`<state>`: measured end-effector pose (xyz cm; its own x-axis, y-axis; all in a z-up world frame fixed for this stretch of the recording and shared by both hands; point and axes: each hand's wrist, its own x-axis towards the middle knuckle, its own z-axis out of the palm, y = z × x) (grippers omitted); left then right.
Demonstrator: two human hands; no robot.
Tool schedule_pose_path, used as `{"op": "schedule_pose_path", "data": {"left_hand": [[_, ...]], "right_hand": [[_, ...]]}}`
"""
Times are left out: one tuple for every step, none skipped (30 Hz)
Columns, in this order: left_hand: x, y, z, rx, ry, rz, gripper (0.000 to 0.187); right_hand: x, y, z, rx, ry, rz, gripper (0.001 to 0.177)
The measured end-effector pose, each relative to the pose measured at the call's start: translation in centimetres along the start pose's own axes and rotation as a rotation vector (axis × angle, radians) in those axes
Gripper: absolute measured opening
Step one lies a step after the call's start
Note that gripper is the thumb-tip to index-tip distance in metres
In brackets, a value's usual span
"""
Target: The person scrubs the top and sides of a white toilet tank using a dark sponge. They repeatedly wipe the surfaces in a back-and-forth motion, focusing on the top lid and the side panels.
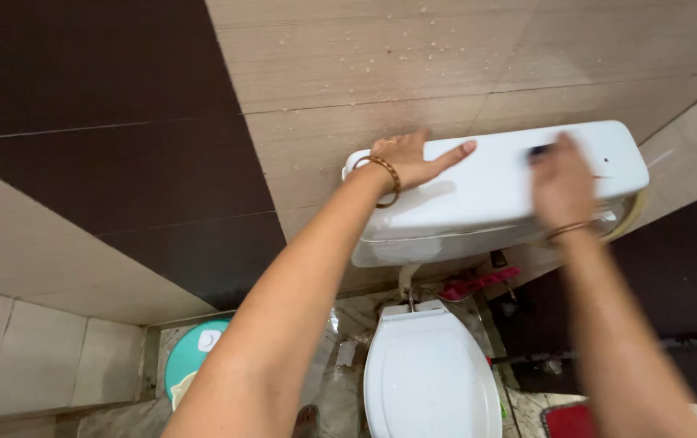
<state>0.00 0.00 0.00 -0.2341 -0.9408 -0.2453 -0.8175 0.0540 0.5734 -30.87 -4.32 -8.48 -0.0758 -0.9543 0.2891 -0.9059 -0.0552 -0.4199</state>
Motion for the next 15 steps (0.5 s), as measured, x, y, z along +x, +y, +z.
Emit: {"op": "schedule_pose_path", "data": {"left_hand": [[-0.1,0.1,0.3,0.024,0.020,0.017,0.130],[-0.2,0.1,0.4,0.048,0.039,0.035,0.130],[-0.1,0.2,0.6,0.074,0.055,0.057,0.131],[0.0,0.2,0.6,0.074,0.053,0.047,0.130],[0.1,0.2,0.7,0.076,0.050,0.038,0.129],[0.3,0.3,0.7,0.078,0.047,0.029,0.129],[0.5,0.3,0.7,0.075,0.054,0.028,0.129],[0.7,0.4,0.5,0.072,0.061,0.027,0.130],[0.8,0.3,0.7,0.067,0.066,0.023,0.131],[0.8,0.1,0.9,0.044,0.059,0.015,0.131],[0.9,-0.1,0.7,0.026,0.057,0.008,0.131],[0.9,-0.2,0.5,0.008,0.055,0.001,0.131],[0.9,-0.3,0.4,0.010,0.061,0.006,0.132],[0.8,-0.4,0.4,0.013,0.067,0.011,0.132],[0.7,-0.4,0.5,0.012,0.072,0.014,0.132]], "right_hand": [[1.2,1.7,-1.8,-0.062,0.161,-0.190,0.057],[2.3,2.4,-2.3,-0.173,0.222,-0.237,0.055],[3.2,2.8,-2.7,-0.285,0.285,-0.278,0.054],[3.6,2.6,-3.1,-0.396,0.349,-0.318,0.054],[3.4,1.5,-2.6,-0.325,0.305,-0.280,0.049],[2.8,-0.5,-1.5,-0.251,0.262,-0.242,0.044],[1.6,-3.3,0.0,0.001,0.232,-0.186,0.042],[-0.6,-6.4,1.5,0.214,0.193,-0.194,0.035],[-2.9,-9.6,2.7,0.118,0.218,-0.296,0.029],[-5.7,-12.4,3.3,0.148,0.124,-0.356,0.021],[-7.9,-14.9,3.5,0.139,0.087,-0.453,0.019],[-9.6,-16.5,3.1,0.129,0.050,-0.551,0.018],[-10.9,-16.9,2.3,0.100,0.032,-0.546,0.019],[-11.8,-16.4,1.6,0.071,0.013,-0.542,0.022],[-12.0,-15.5,1.3,0.042,-0.008,-0.537,0.025]]}}
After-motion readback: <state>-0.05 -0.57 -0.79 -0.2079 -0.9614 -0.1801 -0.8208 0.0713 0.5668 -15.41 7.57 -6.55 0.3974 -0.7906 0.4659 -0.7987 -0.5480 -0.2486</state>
